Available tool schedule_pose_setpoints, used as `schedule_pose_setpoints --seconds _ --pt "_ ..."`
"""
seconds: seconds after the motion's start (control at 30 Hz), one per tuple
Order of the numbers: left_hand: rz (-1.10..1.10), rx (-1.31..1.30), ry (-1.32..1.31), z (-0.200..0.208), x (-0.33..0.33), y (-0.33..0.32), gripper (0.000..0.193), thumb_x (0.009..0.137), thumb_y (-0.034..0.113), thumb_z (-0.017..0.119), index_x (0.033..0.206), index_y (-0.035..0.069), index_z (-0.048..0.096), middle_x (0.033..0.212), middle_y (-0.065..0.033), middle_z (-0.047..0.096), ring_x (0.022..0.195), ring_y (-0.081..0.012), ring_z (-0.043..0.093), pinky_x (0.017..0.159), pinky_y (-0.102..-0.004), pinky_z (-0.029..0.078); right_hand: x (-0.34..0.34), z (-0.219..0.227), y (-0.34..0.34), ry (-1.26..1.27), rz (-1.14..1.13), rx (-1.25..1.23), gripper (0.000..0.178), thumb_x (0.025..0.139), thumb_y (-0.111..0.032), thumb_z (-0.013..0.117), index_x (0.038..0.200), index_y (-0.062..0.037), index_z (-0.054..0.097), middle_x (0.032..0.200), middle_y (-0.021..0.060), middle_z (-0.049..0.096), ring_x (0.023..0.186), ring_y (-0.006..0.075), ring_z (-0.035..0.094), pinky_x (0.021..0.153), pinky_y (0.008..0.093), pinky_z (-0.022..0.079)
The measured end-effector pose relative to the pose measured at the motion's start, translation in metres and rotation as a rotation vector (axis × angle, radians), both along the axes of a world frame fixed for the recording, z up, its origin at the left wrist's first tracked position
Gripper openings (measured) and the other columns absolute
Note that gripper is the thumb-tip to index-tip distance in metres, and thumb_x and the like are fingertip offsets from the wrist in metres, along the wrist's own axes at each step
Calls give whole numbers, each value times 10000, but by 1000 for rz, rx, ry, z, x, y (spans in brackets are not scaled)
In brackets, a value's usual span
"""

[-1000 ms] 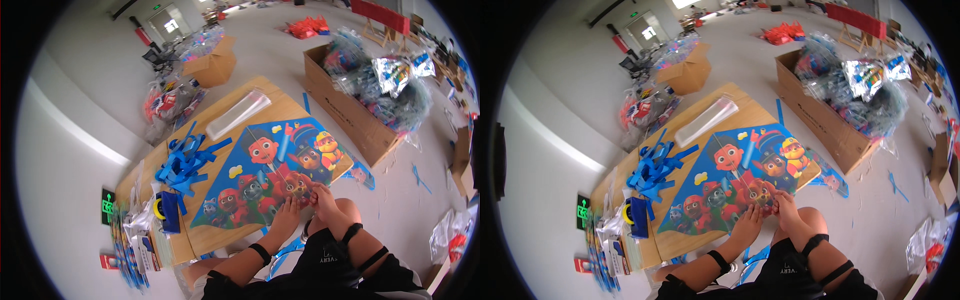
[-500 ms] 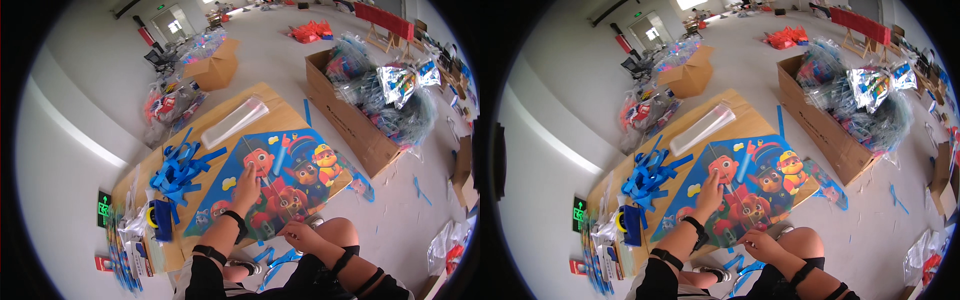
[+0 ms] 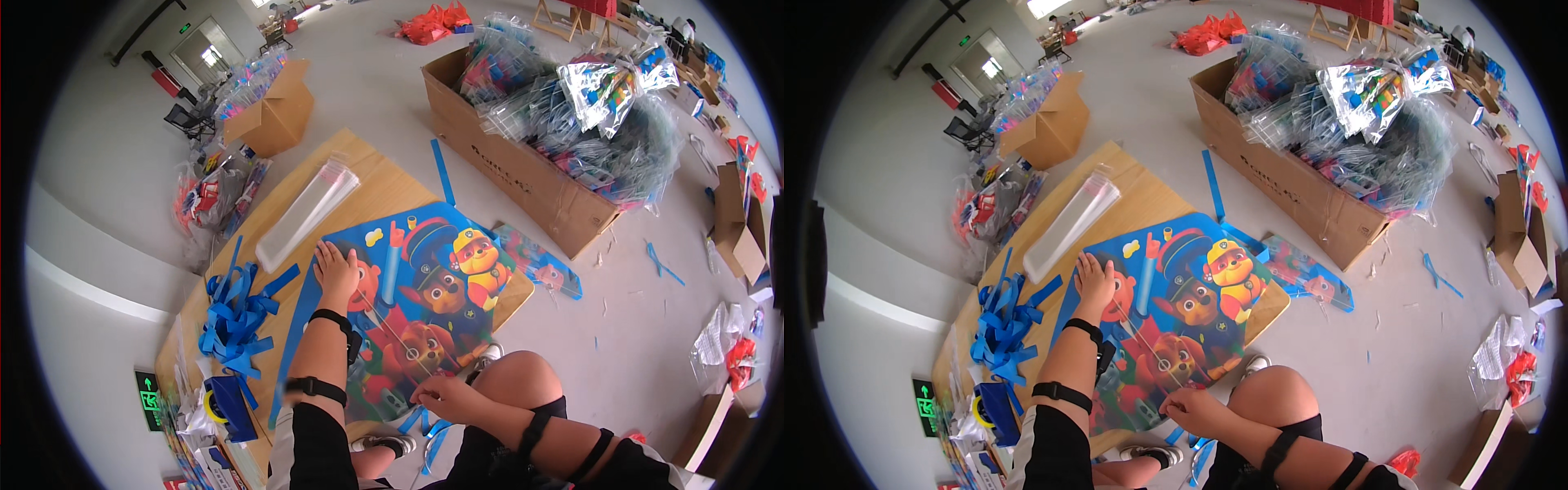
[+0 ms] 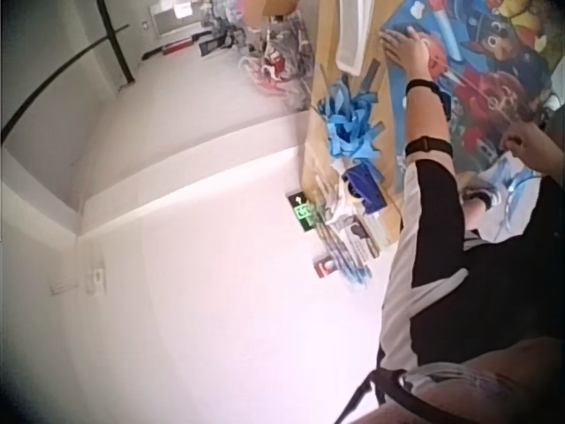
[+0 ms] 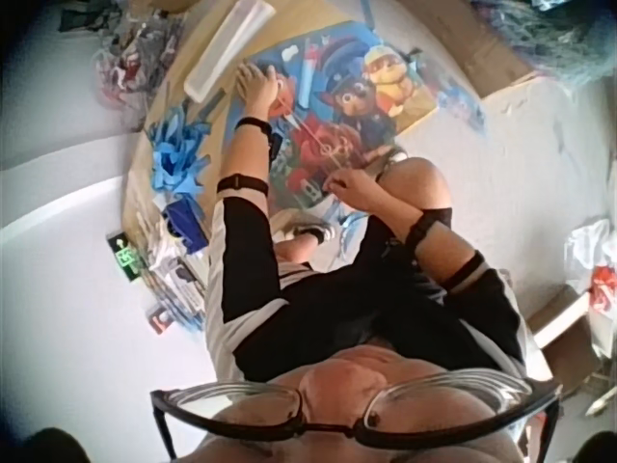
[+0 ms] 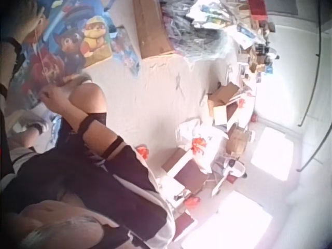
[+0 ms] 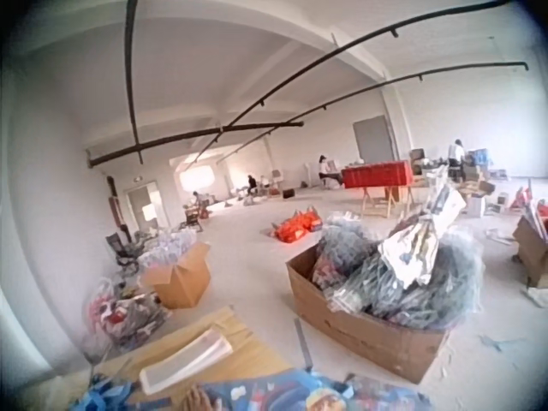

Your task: Assemble a kite by folding, taping, and attaching strings.

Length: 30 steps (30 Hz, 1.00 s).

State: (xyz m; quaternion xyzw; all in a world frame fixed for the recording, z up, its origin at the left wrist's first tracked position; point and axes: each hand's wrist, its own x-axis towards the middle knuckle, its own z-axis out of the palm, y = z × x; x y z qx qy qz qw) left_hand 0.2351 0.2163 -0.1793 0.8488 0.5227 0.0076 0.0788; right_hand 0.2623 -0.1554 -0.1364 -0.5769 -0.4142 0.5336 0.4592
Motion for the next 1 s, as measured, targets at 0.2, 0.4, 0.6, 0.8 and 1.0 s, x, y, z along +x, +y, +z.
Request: schedule_pose_setpoints --seconds 0.2,0.4,0.6,0.8,1.0 --pt "63 33 -76 2 5 -42 816 1037 523 333 1574 -75 193 1685 -216 101 1572 -334 67 1251 -511 93 -6 -9 7 21 -80 -42 205 954 -164 595 1043 -33 727 866 102 695 794 191 668 732 332 524" --pt "71 8 -97 1 -2 -84 821 1032 525 346 1575 -71 193 1675 -239 115 1563 -365 82 1255 -499 88 -12 -17 8 43 -114 -40 191 960 -130 603 1069 -28 722 886 87 706 793 146 669 730 304 541" --pt "88 -75 -134 9 -5 -144 848 1023 518 395 1570 -89 168 1678 -243 84 1560 -369 96 1252 -509 97 -11 -12 2 160 -286 30 180 974 -49 572 1089 9 697 936 84 693 803 132 670 730 271 539" --pt "8 35 -185 0 -33 -191 854 1004 507 446 1557 -99 208 1676 -242 100 1556 -373 124 1233 -561 134 -18 5 -20 -185 -267 242 133 963 -8 578 1037 10 687 943 80 677 760 125 646 691 261 515" --pt "-26 -78 -226 4 -43 -260 869 997 514 408 1557 -111 182 1668 -277 82 1555 -399 99 1240 -557 103 -7 1 -32 -132 -530 339 152 987 -6 539 999 -16 691 841 39 659 718 89 609 636 236 481"
